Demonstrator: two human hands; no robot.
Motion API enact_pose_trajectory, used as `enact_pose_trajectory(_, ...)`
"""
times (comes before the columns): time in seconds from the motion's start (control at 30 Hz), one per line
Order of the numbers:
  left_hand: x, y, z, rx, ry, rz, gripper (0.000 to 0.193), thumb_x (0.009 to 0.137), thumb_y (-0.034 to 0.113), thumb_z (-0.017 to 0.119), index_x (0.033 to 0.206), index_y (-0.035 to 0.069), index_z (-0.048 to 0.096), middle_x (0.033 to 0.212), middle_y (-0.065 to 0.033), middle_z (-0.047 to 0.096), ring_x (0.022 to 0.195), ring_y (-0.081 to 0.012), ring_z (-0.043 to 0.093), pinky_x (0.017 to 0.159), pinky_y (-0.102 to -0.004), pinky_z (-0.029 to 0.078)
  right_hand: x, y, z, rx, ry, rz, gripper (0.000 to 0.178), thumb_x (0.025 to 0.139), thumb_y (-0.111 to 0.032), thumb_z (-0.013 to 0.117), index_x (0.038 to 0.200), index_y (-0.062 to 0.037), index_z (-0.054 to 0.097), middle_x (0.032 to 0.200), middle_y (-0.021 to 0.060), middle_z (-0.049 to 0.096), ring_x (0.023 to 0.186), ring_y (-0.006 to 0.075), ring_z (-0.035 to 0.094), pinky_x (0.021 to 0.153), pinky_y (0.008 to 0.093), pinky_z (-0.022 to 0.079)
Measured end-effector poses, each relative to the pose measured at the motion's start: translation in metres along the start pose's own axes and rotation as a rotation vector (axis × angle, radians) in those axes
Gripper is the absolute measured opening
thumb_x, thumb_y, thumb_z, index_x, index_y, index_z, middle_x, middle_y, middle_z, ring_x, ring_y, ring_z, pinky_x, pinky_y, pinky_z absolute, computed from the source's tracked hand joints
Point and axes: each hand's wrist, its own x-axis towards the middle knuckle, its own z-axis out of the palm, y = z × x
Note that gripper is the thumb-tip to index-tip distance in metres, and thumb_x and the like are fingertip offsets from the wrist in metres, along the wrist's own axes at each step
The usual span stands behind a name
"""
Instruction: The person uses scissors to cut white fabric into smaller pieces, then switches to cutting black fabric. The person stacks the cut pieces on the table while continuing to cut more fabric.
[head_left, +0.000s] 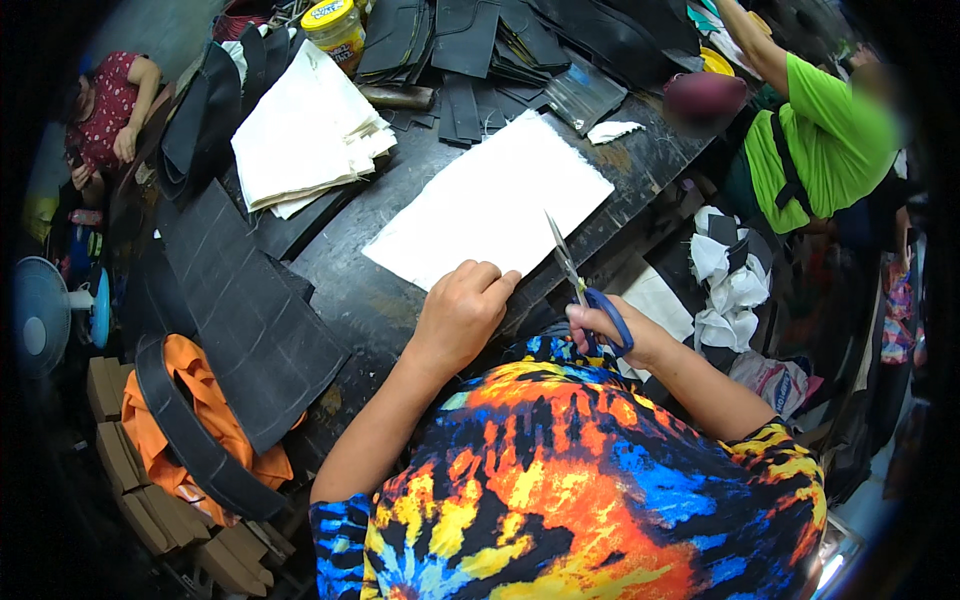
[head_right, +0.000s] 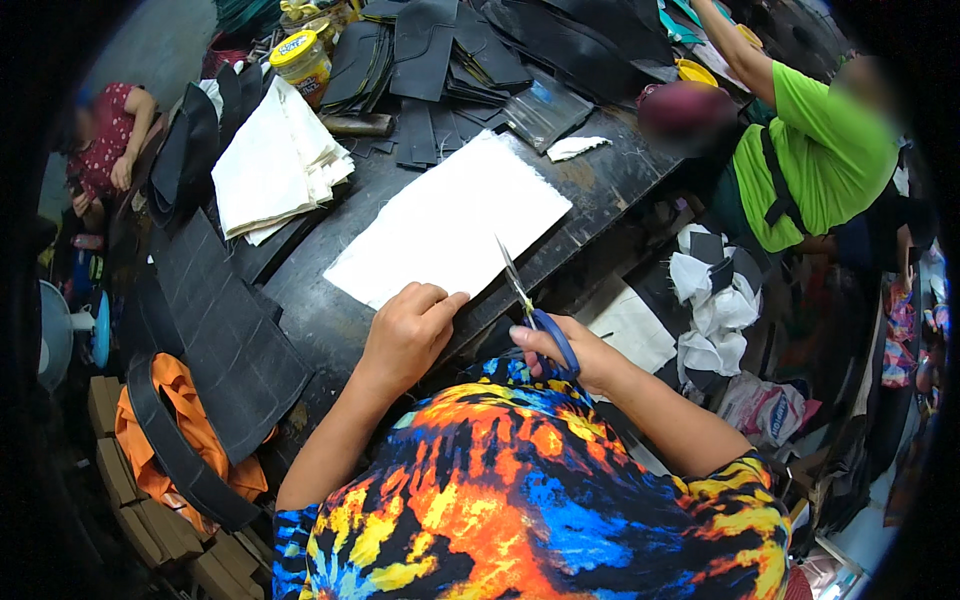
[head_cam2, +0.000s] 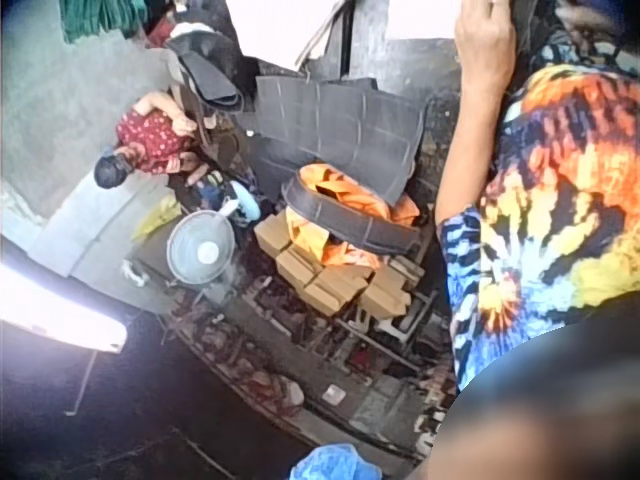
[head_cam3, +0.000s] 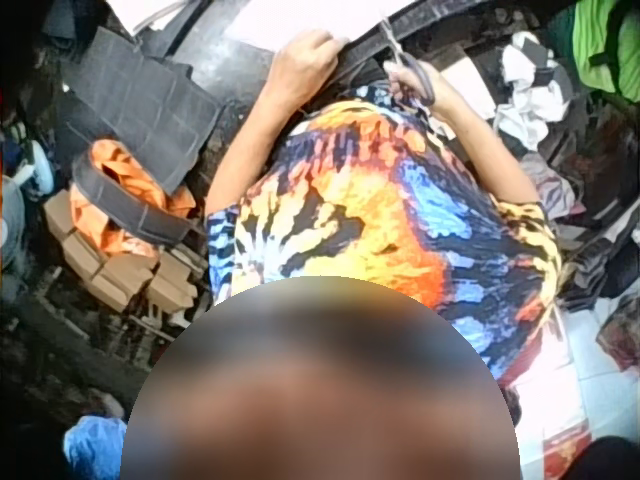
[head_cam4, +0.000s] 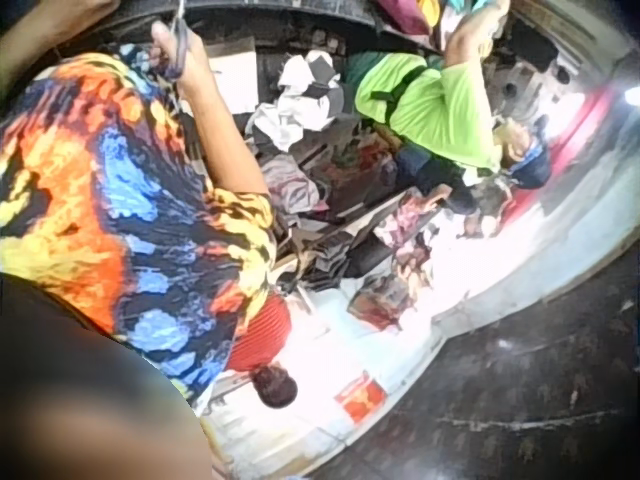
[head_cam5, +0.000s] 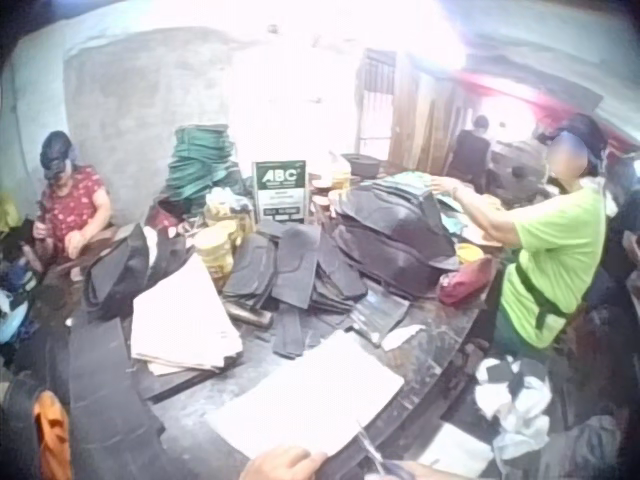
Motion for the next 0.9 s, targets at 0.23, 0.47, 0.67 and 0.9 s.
enact_pose_trajectory(0.23, -0.008, 0.003, -0.010, -0.105, -0.059, -0.026, 0.029, 0.075, -0.001, 0.068, 0.104, 0.003, 0.069, 0.086, -0.0091, 0.062, 0.081, -0.0272, 0.061, 0.071, -0.0390, 0.052, -0.015, -0.008, -0.006, -0.075, -0.043, 0.040, 0.028, 0.091, -0.029, 0.072, 0.078, -0.0054, 0.062, 0.064, 0.0004, 0.060, 0.058, 0.0091, 0.057, 0.056, 0.0222, 0.044)
enact_pose_trajectory(0.47, -0.014, 0.007, -0.019, -0.350, -0.181, -0.105, 0.020, 0.078, 0.003, 0.069, 0.098, 0.003, 0.070, 0.093, -0.0108, 0.062, 0.086, -0.0283, 0.062, 0.075, -0.0380, 0.052, 0.009, -0.009, -0.005, -0.145, -0.084, -0.045, 0.023, 0.089, -0.022, 0.073, 0.080, -0.0047, 0.061, 0.066, 0.0020, 0.061, 0.058, 0.0086, 0.058, 0.055, 0.0220, 0.045)
enact_pose_trajectory(0.67, 0.009, -0.070, -0.057, -0.427, 0.245, -0.305, 0.012, 0.078, 0.007, 0.076, 0.089, 0.003, 0.074, 0.120, -0.0130, 0.063, 0.093, -0.0201, 0.065, 0.085, -0.0291, 0.051, 0.005, -0.013, -0.010, -0.138, -0.267, -0.054, 0.020, 0.088, -0.017, 0.075, 0.083, -0.0064, 0.059, 0.071, -0.0021, 0.061, 0.063, 0.0057, 0.059, 0.058, 0.0220, 0.048)
enact_pose_trajectory(0.9, 0.037, -0.087, -0.069, -0.980, -0.170, -0.557, 0.017, 0.081, 0.004, 0.078, 0.097, 0.002, 0.076, 0.099, -0.0026, 0.072, 0.091, -0.0082, 0.063, 0.085, -0.0237, 0.050, 0.016, -0.027, -0.018, -0.240, -0.370, -0.111, 0.025, 0.088, -0.024, 0.076, 0.091, -0.0056, 0.059, 0.077, -0.0012, 0.060, 0.074, 0.0075, 0.060, 0.068, 0.0237, 0.050)
